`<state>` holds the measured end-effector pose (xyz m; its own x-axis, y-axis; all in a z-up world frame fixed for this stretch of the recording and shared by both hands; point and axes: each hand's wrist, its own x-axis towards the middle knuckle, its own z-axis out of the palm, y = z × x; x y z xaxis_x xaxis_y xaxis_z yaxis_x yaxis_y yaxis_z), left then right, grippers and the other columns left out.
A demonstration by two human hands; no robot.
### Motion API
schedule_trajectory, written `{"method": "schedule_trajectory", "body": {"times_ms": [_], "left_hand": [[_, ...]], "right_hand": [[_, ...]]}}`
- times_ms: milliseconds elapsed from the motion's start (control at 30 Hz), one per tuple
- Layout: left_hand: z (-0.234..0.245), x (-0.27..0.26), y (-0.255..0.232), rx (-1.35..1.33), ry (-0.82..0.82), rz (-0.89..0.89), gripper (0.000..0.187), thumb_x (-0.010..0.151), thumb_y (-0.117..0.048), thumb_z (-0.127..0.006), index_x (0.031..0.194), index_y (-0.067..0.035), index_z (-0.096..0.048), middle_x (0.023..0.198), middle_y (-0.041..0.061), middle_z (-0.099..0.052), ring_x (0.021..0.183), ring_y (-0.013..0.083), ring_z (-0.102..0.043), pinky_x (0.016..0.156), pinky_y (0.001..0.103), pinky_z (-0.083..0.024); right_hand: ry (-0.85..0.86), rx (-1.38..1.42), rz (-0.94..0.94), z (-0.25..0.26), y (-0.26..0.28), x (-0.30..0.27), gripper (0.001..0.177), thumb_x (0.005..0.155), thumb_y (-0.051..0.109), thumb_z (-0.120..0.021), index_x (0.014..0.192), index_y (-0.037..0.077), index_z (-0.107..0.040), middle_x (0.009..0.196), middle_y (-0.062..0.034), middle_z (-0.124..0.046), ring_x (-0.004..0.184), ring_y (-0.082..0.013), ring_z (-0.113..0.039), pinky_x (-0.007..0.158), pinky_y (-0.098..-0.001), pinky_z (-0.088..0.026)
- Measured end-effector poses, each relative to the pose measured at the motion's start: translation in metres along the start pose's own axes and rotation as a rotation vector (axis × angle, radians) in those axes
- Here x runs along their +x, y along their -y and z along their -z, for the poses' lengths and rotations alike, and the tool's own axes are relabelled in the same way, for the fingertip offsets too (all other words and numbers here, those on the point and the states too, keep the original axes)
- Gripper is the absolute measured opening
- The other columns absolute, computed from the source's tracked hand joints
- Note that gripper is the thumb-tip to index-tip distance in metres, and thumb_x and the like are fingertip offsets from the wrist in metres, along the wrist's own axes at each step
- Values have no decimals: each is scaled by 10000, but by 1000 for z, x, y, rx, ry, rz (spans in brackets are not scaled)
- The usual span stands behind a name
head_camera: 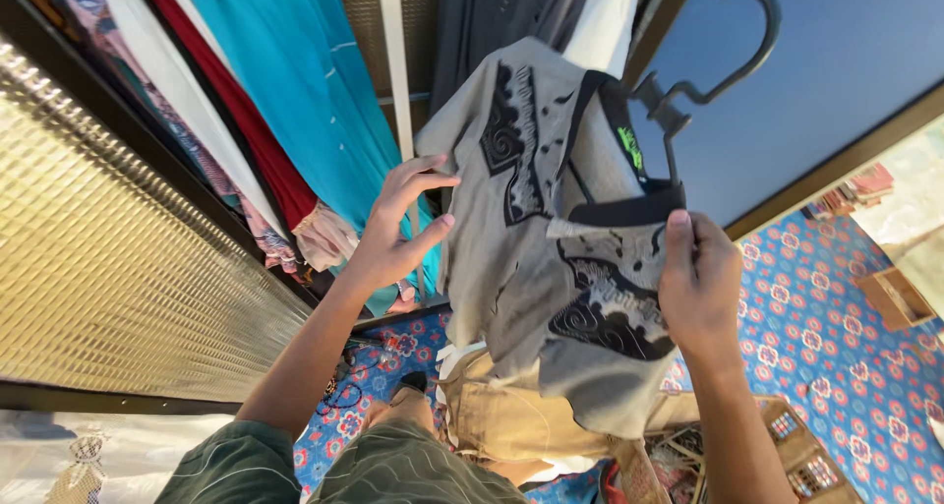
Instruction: The person picks up clothes from a pile on the floor, places them on hangers, and hangs them on a rack. The person handles a white and green shirt, a blue top, and a grey t-shirt, placing each on a hanger and then on the rack.
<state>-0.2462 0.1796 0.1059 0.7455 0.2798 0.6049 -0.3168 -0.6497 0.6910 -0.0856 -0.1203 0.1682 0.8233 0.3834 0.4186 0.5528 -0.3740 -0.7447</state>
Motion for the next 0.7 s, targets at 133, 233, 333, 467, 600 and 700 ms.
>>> {"method": "schedule_trajectory", "body": {"times_ms": [133,233,333,467,600,700], "left_hand": [[26,22,-10,34,-2,-89,409,917,-137,-739,1315,-106,-647,1560,130,-482,1481,341,-414,1242,482,-323],[41,48,0,95,-50,-118,384,917,-140,-744,1290,-111,-657,1560,133,-477,1485,353,-405,1232,492,-329],[53,65,11,134,-97,-125,371,916,-149,-743,1276,-115,-661,1558,126,-481,1489,361,-403,1228,496,-340],[66,96,36,218,-255,-191,398,897,-158,-757,1277,-109,-652,1565,145,-472,1511,380,-385,1242,513,-333],[71,150,75,282,-514,-221,555,950,-172,-767,1436,-63,-523,1584,194,-442,1518,373,-390,1252,512,-348],[68,189,100,171,-535,-254,750,966,-192,-768,1552,5,-342,1601,257,-372,1504,398,-374,1191,488,-391]], "right_hand": [[-18,54,2,-29,21,31,390,1128,277,-508,945,-49,-619,632,-4,-432,617,-75,-365,523,-329,-330],[-26,54,-16,-54,39,57,395,1100,280,-521,940,-64,-632,605,-33,-438,590,-92,-377,509,-347,-330],[-31,73,29,-79,56,85,364,1070,260,-528,973,-68,-652,594,-67,-510,578,-108,-442,521,-349,-391],[-36,62,20,-112,78,135,339,1041,239,-534,965,-73,-644,599,-154,-563,559,-171,-500,552,-382,-437],[-55,15,34,-149,84,200,365,1043,246,-548,902,-84,-618,622,-245,-572,548,-304,-522,595,-422,-464],[-108,-40,83,-176,79,247,348,1037,237,-561,896,-76,-622,677,-297,-574,589,-433,-548,615,-464,-462]]}}
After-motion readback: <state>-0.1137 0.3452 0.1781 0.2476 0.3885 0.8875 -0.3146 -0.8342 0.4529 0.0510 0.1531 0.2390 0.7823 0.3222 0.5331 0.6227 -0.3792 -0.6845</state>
